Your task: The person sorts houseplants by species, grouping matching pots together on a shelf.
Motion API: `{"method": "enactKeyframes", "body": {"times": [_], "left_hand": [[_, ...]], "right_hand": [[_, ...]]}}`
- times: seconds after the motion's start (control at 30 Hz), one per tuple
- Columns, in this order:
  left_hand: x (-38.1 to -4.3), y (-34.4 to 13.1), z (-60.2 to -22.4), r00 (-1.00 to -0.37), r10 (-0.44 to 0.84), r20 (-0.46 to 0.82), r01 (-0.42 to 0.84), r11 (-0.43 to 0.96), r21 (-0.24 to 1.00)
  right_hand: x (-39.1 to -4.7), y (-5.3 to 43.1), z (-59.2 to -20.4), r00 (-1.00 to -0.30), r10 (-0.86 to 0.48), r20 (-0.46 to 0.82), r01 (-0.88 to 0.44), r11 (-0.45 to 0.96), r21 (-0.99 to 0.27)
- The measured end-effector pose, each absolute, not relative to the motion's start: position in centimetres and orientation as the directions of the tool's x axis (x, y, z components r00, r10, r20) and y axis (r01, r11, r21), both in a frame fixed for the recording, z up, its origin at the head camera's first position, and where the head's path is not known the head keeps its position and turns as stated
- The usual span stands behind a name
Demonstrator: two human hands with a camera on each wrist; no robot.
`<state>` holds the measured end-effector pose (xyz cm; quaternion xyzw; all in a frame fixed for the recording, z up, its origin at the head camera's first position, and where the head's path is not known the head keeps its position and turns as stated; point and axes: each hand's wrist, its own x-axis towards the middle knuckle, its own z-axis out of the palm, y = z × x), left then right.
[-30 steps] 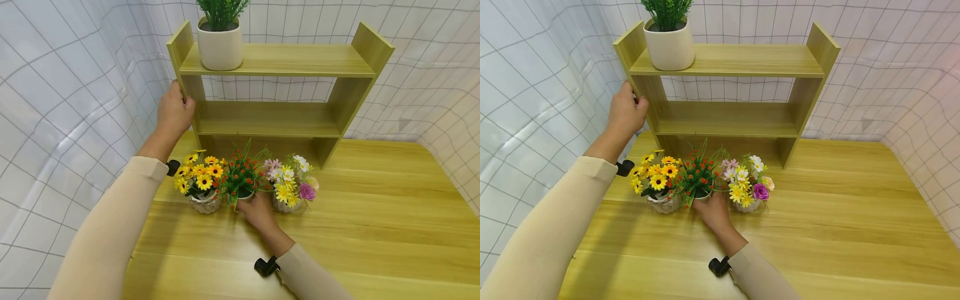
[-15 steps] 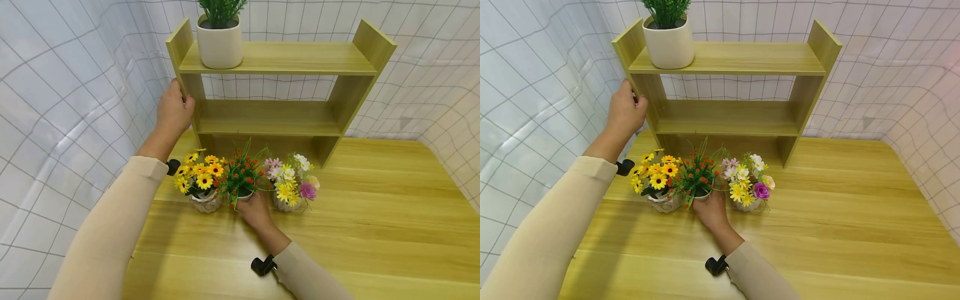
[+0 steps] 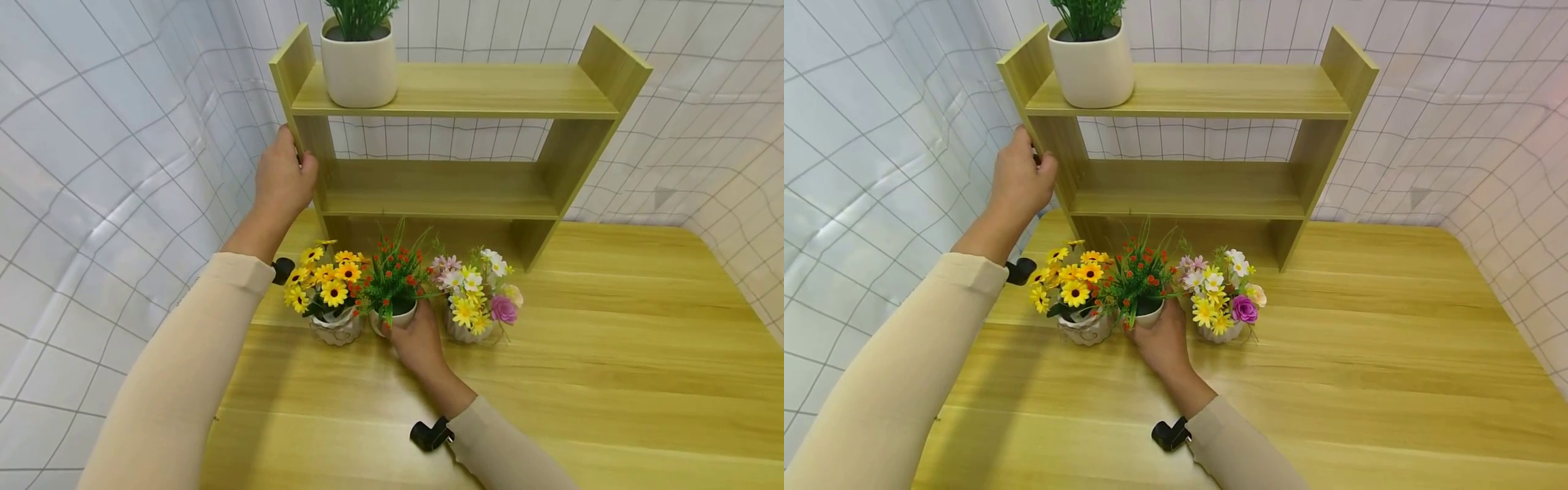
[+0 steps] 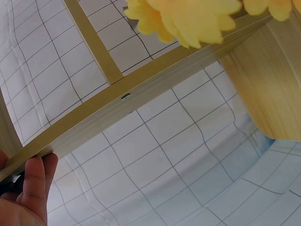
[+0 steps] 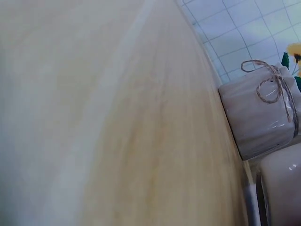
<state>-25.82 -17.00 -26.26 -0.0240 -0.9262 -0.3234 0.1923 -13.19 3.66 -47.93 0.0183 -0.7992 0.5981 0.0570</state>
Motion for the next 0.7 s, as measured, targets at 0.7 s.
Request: {"method": "enactKeyframes", "body": {"times": [0.7], "left_hand": [[-25.8, -16.9, -26.2, -0.925, -0.088, 0.369, 0.161, 0.789, 0.593]], "right_hand": [[-9.3, 4.0, -44.0, -0.975, 0.050, 0.217, -0.194, 0.288, -0.938]]}}
